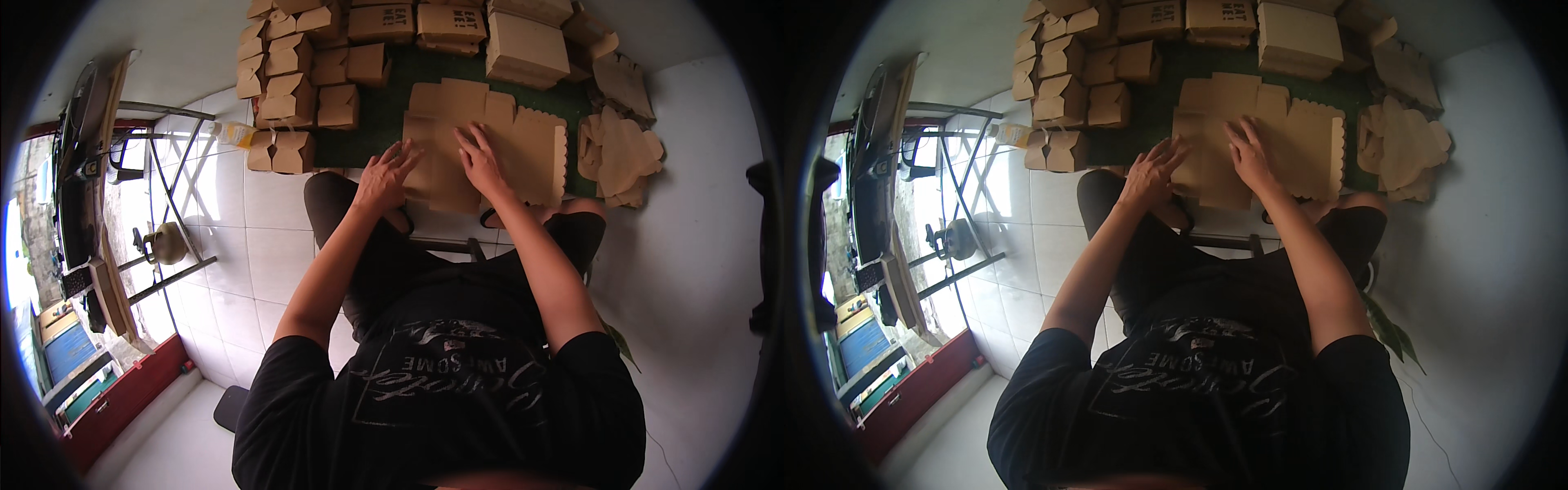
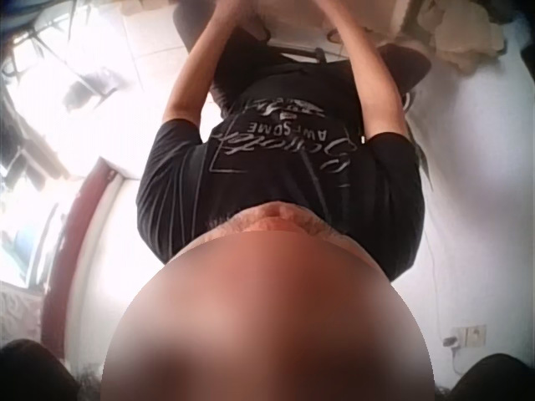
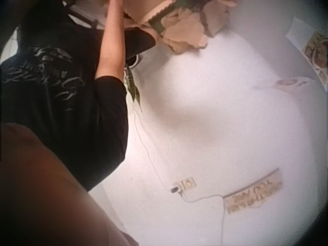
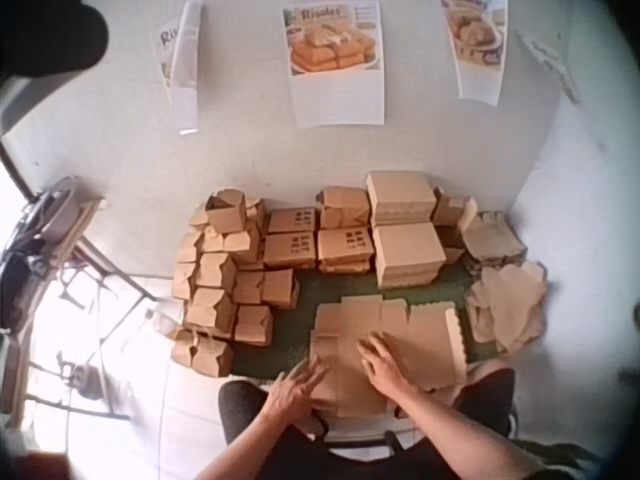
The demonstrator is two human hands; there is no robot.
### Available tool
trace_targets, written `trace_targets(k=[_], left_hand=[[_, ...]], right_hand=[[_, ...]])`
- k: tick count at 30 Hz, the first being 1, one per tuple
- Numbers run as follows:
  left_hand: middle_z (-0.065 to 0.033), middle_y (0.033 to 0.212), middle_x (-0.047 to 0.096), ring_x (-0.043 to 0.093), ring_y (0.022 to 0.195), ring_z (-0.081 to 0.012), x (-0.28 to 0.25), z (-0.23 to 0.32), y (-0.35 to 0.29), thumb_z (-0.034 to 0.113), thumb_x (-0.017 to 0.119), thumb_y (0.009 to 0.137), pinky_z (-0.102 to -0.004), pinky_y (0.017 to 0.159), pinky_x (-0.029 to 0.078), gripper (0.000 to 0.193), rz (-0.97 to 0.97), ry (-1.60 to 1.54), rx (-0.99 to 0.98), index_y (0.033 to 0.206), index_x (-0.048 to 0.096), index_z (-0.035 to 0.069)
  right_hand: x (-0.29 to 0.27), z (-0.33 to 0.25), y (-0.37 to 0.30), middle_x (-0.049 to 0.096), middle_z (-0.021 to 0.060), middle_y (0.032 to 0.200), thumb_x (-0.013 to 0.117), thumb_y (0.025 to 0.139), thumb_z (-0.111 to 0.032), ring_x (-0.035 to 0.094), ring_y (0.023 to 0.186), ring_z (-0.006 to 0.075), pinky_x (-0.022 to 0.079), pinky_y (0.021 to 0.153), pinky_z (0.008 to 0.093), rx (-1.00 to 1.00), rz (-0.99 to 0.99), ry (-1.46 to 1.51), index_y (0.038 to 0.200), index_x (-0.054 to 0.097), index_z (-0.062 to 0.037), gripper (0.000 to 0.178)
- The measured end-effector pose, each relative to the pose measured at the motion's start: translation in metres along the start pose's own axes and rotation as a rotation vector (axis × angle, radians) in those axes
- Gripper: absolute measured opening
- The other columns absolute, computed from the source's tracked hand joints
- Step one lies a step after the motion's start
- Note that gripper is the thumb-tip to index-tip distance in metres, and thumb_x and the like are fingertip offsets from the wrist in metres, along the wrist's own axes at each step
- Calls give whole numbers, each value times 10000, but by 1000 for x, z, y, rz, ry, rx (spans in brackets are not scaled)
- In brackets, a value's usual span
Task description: The person assembles flat cardboard box blanks into finished boxes by folding and interlocking the flaps. They handle multiple blanks, fold side and end flaps, and tuck tabs to form the box shape, then place completed boxes aside.
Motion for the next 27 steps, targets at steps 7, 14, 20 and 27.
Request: trace_targets(k=[7,14,20,27], left_hand=[[-36,1846,426,444,1669,-270,2,-2,-3,115,890,799,-562,1226,538,999,-113,-74,42,1717,530,270],[-72,1653,655,586,1554,-290,11,-10,2,254,874,882,-522,1186,577,695,65,-171,101,1551,690,210],[-63,1474,782,681,1429,-288,12,-14,9,208,829,935,-456,1131,607,314,171,-283,85,1242,860,147],[-61,1213,829,731,1189,-323,14,-20,15,227,852,937,-472,1003,607,194,254,-356,47,1100,877,124]], right_hand=[[-15,17,-3,448,124,1819,656,1144,-249,411,1664,469,353,1286,761,-9,-61,-215,1667,618,-398,546],[-26,16,11,485,160,1782,646,1120,-194,447,1634,469,375,1312,687,-9,-71,-315,1625,662,-297,515],[-27,-38,2,650,146,1463,747,927,-114,606,1379,405,478,1258,527,-159,-213,4,1335,793,-61,415],[-11,-65,-6,745,87,1242,880,844,-137,654,1253,323,508,1169,467,-256,-140,39,1231,815,-71,399]])
Point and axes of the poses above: each hand's wrist, its own y-axis towards the middle knuckle, its own x-axis out of the palm, z = x × y, the point moved 4 cm from there along y, towards the middle knuckle
